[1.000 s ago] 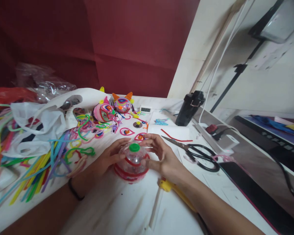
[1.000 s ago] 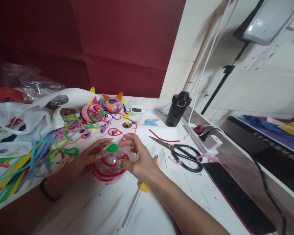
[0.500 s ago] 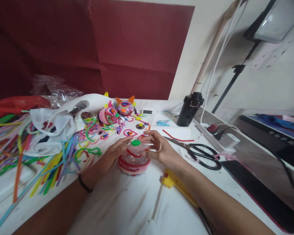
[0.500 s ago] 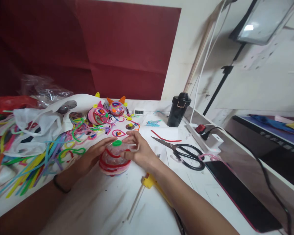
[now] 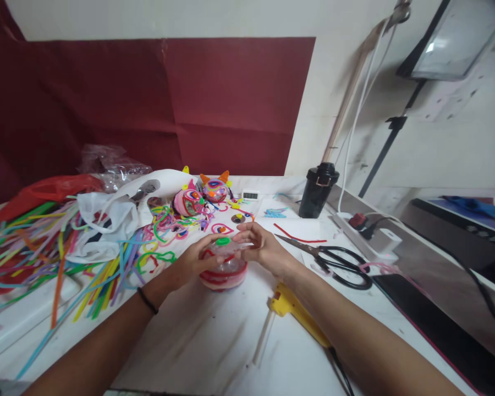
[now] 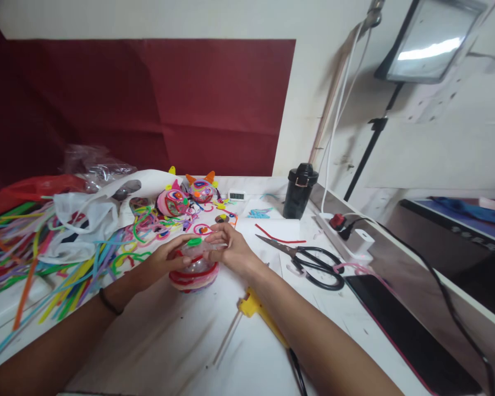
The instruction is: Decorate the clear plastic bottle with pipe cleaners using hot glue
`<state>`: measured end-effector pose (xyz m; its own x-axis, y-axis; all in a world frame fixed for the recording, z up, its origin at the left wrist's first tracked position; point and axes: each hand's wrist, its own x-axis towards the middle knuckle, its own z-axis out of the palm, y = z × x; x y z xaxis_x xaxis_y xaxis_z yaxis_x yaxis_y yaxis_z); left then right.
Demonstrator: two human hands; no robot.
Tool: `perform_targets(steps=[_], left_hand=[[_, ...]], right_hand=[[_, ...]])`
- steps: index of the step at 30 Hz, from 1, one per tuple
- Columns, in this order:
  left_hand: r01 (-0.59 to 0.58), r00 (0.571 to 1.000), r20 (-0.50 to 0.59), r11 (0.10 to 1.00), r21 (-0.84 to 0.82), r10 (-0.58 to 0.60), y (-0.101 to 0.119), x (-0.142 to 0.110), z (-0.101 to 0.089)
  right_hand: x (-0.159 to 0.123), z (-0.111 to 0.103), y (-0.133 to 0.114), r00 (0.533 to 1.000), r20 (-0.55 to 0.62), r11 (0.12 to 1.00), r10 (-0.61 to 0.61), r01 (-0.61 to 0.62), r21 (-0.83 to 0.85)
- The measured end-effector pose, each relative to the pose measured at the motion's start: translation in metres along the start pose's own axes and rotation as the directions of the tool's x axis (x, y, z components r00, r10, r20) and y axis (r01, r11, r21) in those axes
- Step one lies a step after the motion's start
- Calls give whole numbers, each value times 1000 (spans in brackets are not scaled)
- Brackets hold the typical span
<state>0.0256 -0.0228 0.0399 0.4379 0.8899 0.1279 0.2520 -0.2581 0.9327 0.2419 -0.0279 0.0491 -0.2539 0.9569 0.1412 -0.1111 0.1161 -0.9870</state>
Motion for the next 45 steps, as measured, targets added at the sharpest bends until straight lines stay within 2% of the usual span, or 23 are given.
perform_targets(steps=[4,13,21,24,27,34,40,45], left_hand=[[24,1000,1,998,-50,-24,2,-2,-2],[62,992,-106,996,-70,-69,4,-7,0],[117,983,-144,993,32,-112,18,2,7],[131,985,-123,989,74,-121,22,4,9],[146,986,-95,983,111,-135,24,4,11],[145,985,-119,980,138,-129,25,-1,16],[160,985,-92,969,186,-145,30,-6,17],[188,981,-83,954,232,-173,28,-6,18]], right_hand=[[-4,-5,0,1000,-12,999,-25,26,22],[-25,-29,2,994,-87,997,-62,57,-53],[-40,-48,10,990,-100,985,-101,86,-149],[-42,-53,16,989,-106,978,-106,85,-189],[-43,-55,19,988,-102,967,-116,89,-237],[-47,-52,20,987,-80,936,-139,104,-337],[-50,-49,23,987,-66,903,-148,108,-416],[-53,-54,11,986,-50,870,-160,116,-479]])
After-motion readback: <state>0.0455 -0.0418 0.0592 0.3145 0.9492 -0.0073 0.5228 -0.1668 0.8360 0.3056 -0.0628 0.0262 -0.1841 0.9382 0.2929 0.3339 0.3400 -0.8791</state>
